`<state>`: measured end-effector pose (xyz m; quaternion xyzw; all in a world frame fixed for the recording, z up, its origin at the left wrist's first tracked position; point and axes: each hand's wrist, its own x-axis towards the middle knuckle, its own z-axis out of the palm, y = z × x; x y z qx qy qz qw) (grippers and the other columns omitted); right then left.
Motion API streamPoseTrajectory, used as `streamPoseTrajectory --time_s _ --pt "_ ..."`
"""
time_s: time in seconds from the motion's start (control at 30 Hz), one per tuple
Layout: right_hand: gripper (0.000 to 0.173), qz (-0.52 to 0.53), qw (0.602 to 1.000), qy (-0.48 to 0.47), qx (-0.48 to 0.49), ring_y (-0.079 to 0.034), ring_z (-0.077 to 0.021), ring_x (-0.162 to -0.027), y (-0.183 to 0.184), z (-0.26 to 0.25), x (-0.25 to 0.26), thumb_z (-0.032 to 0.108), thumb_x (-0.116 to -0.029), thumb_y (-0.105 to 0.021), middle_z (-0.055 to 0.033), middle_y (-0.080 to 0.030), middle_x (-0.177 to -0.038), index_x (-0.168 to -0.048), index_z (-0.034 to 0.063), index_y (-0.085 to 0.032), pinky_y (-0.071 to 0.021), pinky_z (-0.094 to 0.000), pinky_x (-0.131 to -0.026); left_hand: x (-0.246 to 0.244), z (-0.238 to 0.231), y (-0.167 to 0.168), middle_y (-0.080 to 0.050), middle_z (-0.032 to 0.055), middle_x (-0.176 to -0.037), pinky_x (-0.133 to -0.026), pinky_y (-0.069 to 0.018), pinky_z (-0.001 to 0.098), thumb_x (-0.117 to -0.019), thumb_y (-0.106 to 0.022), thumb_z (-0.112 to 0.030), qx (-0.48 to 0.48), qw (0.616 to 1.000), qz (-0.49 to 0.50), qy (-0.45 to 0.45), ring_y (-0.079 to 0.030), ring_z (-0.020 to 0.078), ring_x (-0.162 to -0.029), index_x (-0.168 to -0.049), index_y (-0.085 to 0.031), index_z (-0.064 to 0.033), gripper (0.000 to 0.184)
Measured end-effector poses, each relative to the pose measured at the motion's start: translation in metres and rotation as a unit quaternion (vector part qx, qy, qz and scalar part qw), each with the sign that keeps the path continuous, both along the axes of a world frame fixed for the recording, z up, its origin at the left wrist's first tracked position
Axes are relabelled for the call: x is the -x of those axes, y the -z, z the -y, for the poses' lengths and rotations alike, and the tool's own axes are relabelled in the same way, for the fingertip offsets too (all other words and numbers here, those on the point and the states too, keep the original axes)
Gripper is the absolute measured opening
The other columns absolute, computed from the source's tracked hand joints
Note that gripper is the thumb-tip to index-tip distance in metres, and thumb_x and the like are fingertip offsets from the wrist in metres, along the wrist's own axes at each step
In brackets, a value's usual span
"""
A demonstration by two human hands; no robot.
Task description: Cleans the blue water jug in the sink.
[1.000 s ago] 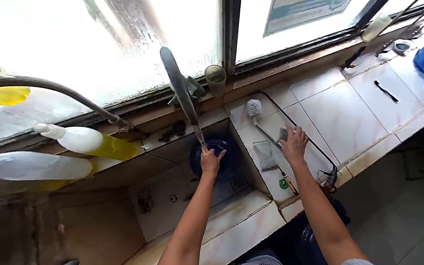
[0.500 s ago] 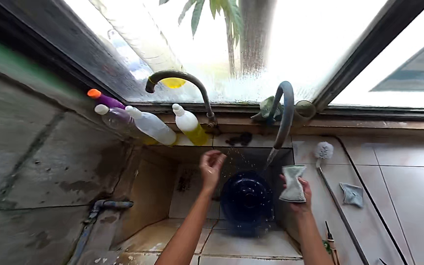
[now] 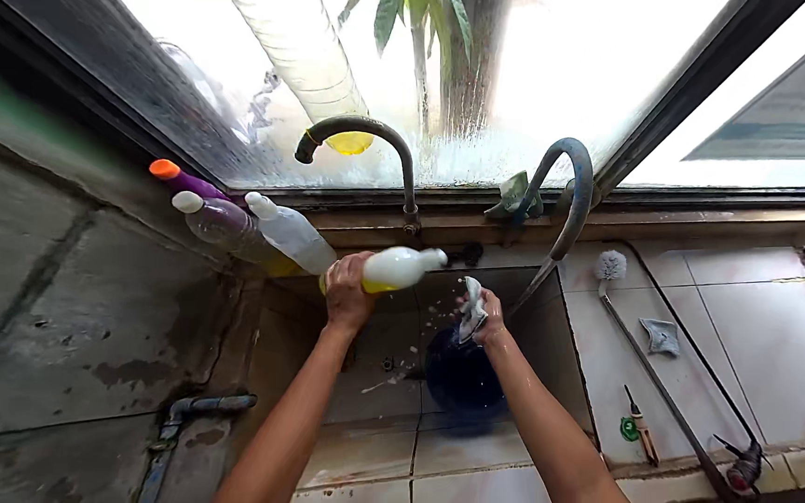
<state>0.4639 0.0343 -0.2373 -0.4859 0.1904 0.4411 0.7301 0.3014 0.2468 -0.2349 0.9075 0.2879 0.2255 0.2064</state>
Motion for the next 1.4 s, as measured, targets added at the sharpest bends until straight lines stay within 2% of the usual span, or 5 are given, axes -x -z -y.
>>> streamPoseTrajectory --time_s 0.43,0.53,0.87,1.13,1.4 --pt "0.097 -0.031 0.99 -0.016 -0.134 -0.062 -0.0348 -0.121 -0.017 0.031 0.06 0.08 -0.0969 -0.013 -0.0229 -0.06 -0.136 -0.146 0.0027 -0.047 -0.0543 -0.0514 -0.099 0.036 0.015 -0.067 -0.07 0.017 -0.105 -0.11 -0.0335 0.063 -0.0898 -0.061 0.015 -0.164 0.948 -0.257 0.089 -0.065 0.039 -0.107 -0.115 -0.07 -0.0052 0.033" --pt "0.036 0.073 0.995 -0.067 -0.018 -0.067 -0.0285 -0.102 -0.038 0.046 0.068 0.022 -0.1101 -0.038 -0.0196 -0.063 -0.118 -0.136 -0.0012 -0.049 -0.0598 -0.0419 -0.088 0.027 0.025 -0.051 -0.07 0.0169 -0.114 -0.109 -0.0322 0.0653 -0.0823 -0.07 0.012 -0.08 0.953 -0.26 0.136 -0.063 0.0407 -0.112 -0.121 -0.069 -0.008 0.044" --pt "0.064 0.699 0.463 -0.375 0.395 -0.047 -0.0363 -0.144 0.024 0.157 0.114 -0.008 -0.0836 -0.063 -0.0097 -0.054 -0.153 -0.145 0.0093 -0.06 -0.0393 -0.0593 -0.114 -0.058 -0.04 0.039 -0.046 0.03 -0.15 -0.12 -0.0284 0.0563 -0.0674 -0.095 -0.036 0.206 0.962 0.17 -0.058 -0.042 0.0445 -0.141 -0.147 -0.045 0.0043 0.103" --pt "0.031 0.445 0.41 -0.668 0.433 -0.034 -0.0387 -0.149 -0.014 0.088 0.057 0.014 -0.0927 -0.066 -0.0169 -0.067 -0.132 -0.119 -0.0012 -0.07 -0.0107 -0.065 -0.121 -0.014 0.053 0.063 -0.016 0.028 -0.166 -0.124 -0.0267 0.055 -0.074 -0.086 -0.013 0.298 0.947 0.113 -0.034 -0.02 0.0409 -0.154 -0.162 -0.013 0.0018 0.115" --pt "0.062 0.395 0.386 -0.741 0.383 -0.035 -0.0406 -0.148 -0.051 0.073 0.033 0.056 -0.0932 -0.068 -0.0164 -0.063 -0.138 -0.128 0.0045 -0.067 -0.0124 -0.0673 -0.119 -0.039 0.252 0.148 -0.073 0.0162 -0.123 -0.112 -0.0446 0.0529 -0.0819 -0.073 -0.01 0.287 0.94 0.152 0.102 -0.066 0.0365 -0.121 -0.117 -0.074 -0.0009 0.036"
